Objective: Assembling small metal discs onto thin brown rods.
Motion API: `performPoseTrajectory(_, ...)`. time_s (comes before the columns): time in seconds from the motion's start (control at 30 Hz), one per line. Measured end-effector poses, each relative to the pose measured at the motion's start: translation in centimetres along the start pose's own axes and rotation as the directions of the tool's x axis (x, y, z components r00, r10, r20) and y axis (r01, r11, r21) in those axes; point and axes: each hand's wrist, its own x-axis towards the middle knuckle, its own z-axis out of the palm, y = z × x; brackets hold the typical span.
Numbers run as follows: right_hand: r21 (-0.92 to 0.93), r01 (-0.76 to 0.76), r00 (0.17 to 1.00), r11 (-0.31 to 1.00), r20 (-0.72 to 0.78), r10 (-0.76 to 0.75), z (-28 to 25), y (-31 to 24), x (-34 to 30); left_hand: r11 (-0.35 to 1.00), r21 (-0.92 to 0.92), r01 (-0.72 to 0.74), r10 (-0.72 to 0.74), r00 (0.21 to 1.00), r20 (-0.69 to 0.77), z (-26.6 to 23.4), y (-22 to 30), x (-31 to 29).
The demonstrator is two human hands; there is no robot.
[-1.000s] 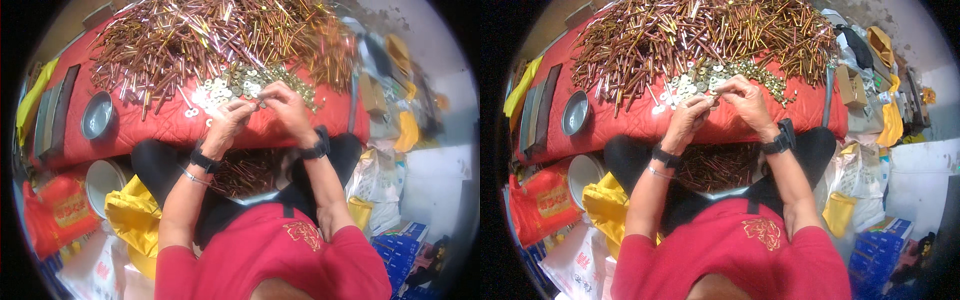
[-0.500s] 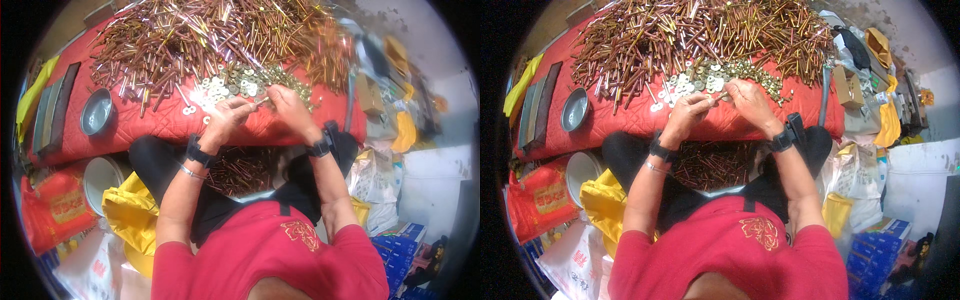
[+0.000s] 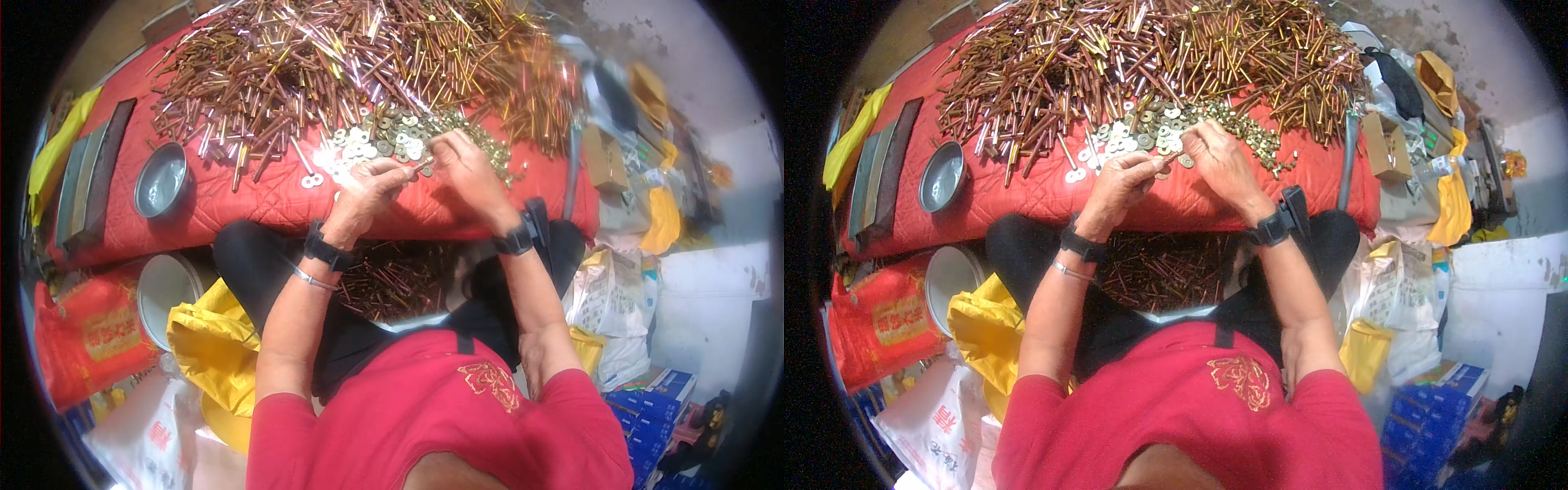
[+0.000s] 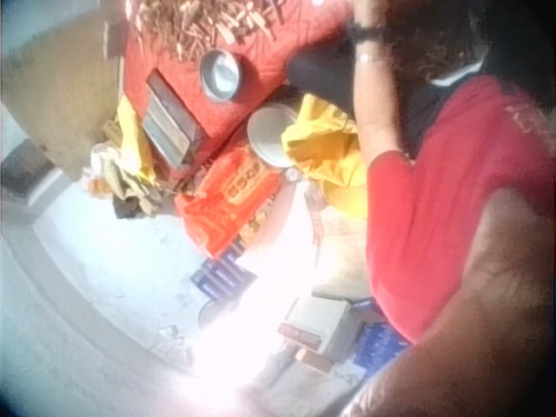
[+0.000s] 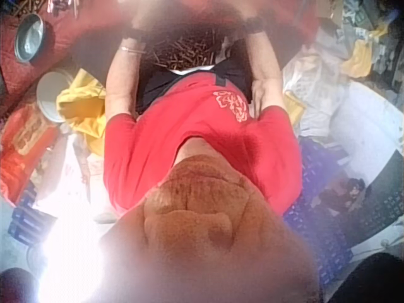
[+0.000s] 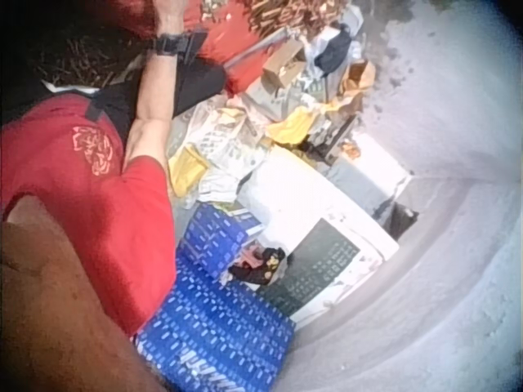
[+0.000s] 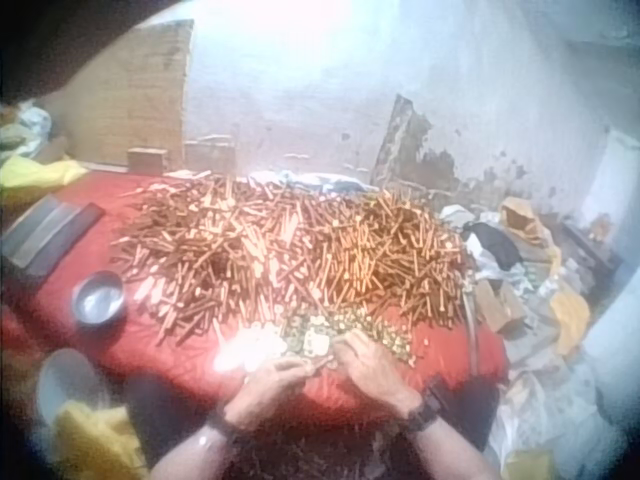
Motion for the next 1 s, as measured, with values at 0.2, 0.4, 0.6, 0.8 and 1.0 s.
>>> performPoseTrajectory(0.2,0.140,-0.204,0.976,0.969,0.111,0.189,0.3,-1.9,-0.3,0.998,0.055,0.003,-0.004,1.000,0.009,-0.1,-0.3,0.0)
performPoseTrajectory(0.4,0.114,-0.008,0.998,0.993,-0.063,0.015,0.7,-1.9,-0.8,1.000,-0.021,0.023,-0.023,1.000,-0.005,-0.3,-1.0,0.3)
performPoseTrajectory(0.6,-0.020,0.036,0.999,0.999,0.012,-0.036,1.1,-0.6,-0.8,0.999,0.038,0.032,-0.033,0.999,0.029,0.0,-1.2,0.1)
performPoseTrajectory(0.8,-0.026,0.145,0.988,0.989,-0.055,-0.147,1.0,-1.0,-1.0,0.999,-0.028,0.019,-0.018,1.000,0.011,-0.1,-0.6,0.2)
performPoseTrajectory(1.0,0.015,-0.049,0.999,0.999,-0.004,0.049,0.6,-0.9,-1.2,0.999,0.005,0.043,-0.043,0.999,0.020,-0.3,-1.0,0.3)
